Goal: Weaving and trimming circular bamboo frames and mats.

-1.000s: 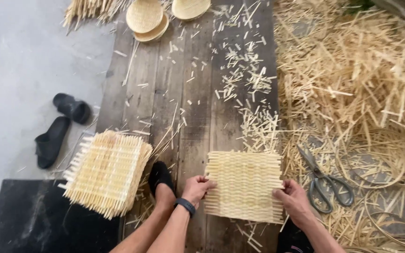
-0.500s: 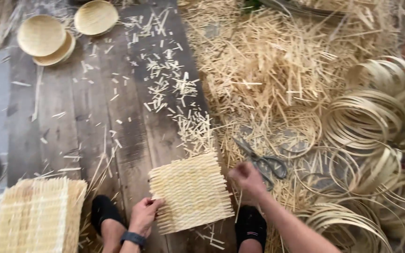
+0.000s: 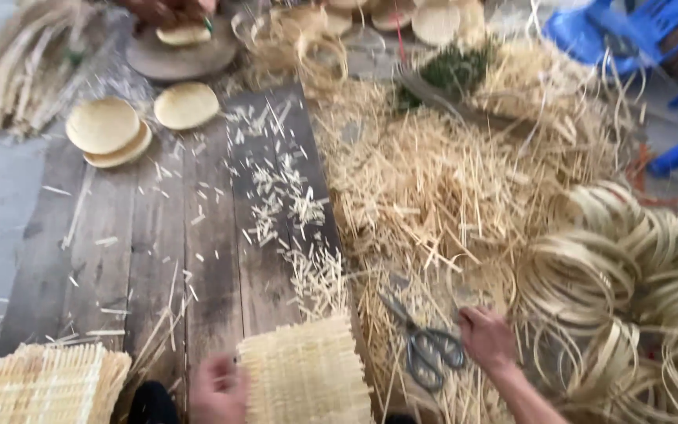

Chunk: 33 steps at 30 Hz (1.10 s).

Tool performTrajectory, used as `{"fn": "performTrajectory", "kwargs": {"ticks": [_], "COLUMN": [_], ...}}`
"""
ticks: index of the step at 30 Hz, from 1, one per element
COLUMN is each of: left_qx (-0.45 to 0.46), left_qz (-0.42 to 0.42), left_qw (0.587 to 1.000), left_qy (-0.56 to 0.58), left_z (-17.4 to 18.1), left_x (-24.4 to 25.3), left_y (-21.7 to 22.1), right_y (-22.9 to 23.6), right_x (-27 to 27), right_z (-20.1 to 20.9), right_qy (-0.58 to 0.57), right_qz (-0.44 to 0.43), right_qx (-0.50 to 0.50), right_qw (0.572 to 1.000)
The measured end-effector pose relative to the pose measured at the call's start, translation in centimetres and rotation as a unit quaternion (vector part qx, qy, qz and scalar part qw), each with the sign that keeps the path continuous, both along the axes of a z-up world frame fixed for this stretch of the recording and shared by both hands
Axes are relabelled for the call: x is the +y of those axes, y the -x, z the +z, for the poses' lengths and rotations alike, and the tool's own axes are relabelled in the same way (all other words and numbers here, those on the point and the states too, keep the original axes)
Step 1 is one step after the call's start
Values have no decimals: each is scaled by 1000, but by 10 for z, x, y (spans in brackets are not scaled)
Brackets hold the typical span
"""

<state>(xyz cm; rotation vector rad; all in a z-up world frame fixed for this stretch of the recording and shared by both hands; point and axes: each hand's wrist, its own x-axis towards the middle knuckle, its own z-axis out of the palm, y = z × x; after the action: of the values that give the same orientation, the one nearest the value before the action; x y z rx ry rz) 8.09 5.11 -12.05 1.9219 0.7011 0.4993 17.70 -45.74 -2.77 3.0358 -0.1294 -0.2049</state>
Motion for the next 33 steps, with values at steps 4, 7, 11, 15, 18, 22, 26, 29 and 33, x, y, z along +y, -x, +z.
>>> {"fn": "performTrajectory", "kwargs": {"ticks": [4,7,11,15,18,22,26,29,33], "left_qx": [-181,-222,-5,119,185,240,207,318,185], "left_qz": [-257,-399,-342,-357,-320,-277,-219,-328,-263], "left_qw": [949,889,909,884,843,758,788,816,852], "left_qy": [-22,37,238,277,391,540,537,355,414], "left_z": [136,197,191,120,88,148,120,114,87], "left_x": [-130,-174,-172,-132,-116,-114,-137,-128,-135], "left_y": [-44,-31,-35,-48,-48,-53,-72,-65,-53], "right_y": [19,34,39,28,27,38,33,42,48], "right_x": [88,124,176,175,181,202,219,232,239], "right_z": [96,120,201,180,156,165,141,164,162], "right_qy": [-589,-714,-528,-445,-467,-367,-347,-368,-358], "right_qz": [-138,-166,48,333,412,503,526,500,472], "right_qx": [-122,-81,-277,-302,-196,-193,-234,-256,-286], "right_qw": [787,675,801,775,758,758,740,741,753]}}
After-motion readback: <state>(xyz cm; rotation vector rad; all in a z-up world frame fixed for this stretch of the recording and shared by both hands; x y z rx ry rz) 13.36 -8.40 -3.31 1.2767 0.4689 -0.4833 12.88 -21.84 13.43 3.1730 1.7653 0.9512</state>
